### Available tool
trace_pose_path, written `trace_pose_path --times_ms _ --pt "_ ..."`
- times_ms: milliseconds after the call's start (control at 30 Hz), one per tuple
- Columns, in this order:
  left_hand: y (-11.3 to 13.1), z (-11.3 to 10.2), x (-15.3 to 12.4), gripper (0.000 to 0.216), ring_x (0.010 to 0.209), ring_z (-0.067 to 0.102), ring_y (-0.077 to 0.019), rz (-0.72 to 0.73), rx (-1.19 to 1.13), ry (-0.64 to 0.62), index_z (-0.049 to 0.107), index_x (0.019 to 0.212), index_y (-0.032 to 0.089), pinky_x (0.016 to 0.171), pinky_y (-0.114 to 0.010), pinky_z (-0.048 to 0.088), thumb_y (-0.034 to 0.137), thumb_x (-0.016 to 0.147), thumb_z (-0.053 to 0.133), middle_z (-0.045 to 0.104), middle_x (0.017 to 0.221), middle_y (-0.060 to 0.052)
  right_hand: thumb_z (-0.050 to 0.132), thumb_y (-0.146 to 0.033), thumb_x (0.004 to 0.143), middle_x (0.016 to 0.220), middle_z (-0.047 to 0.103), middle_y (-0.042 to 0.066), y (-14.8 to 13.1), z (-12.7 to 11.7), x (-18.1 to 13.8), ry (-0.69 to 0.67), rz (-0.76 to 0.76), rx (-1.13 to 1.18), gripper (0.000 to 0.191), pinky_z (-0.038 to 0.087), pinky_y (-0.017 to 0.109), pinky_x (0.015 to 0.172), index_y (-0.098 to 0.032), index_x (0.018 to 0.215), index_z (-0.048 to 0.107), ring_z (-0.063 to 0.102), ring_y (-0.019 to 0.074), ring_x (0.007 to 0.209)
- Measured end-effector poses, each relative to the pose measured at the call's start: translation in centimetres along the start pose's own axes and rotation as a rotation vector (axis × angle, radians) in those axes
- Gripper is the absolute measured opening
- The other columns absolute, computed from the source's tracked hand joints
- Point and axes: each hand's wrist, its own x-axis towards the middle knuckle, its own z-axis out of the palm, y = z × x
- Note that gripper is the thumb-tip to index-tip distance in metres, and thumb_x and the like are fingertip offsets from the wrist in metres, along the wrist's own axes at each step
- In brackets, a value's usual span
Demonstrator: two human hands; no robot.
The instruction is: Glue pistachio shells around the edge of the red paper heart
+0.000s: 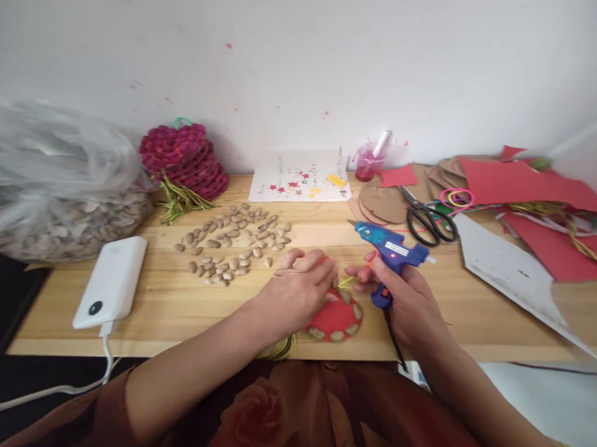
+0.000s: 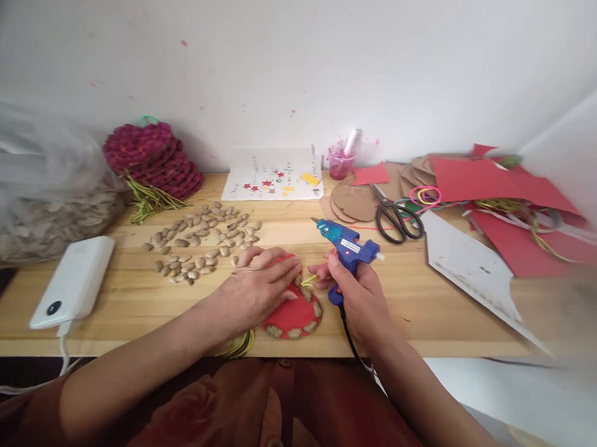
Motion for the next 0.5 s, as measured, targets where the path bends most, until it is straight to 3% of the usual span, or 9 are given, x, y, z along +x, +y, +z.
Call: trace_pose_path --times_ms 200,367,500 --pt "0.23 -0.06 0.20 0.040 0.126 0.052 -0.0276 0.005 0.031 -0.004 0.069 0.117 0.013 0.105 -0.043 0.038 0.043 0.107 0.045 0.068 0.129 -0.012 0.088 -0.047 0.074 0.074 0.070 0.000 -0.04 0.15 0.49 0.041 0.048 -0.031 0.036 0.058 0.024 0.070 -0.022 0.092 0.070 0.076 0.0228 0.088" --pt "0.34 0.30 -0.21 0.044 0.129 0.050 -0.0263 -0.017 0.039 0.010 0.065 0.129 0.011 0.108 -0.043 0.037 0.042 0.108 0.041 0.066 0.134 -0.013 0.091 -0.046 0.070 0.071 0.069 0.002 0.17 -0.06 0.60 0.071 0.038 -0.028 0.035 0.060 0.023 0.065 -0.023 0.087 0.072 0.076 0.0242 0.086" --pt "0.27 0.84 -0.29 0.044 0.129 0.051 -0.0276 -0.014 0.027 0.035 0.067 0.125 0.013 0.108 -0.046 0.036 0.043 0.108 0.040 0.067 0.134 -0.014 0.092 -0.046 0.068 0.070 0.069 0.003 0.39 -0.18 0.73 0.097 0.030 -0.033 0.033 0.061 0.022 0.059 -0.024 0.084 0.074 0.075 0.0233 0.080"
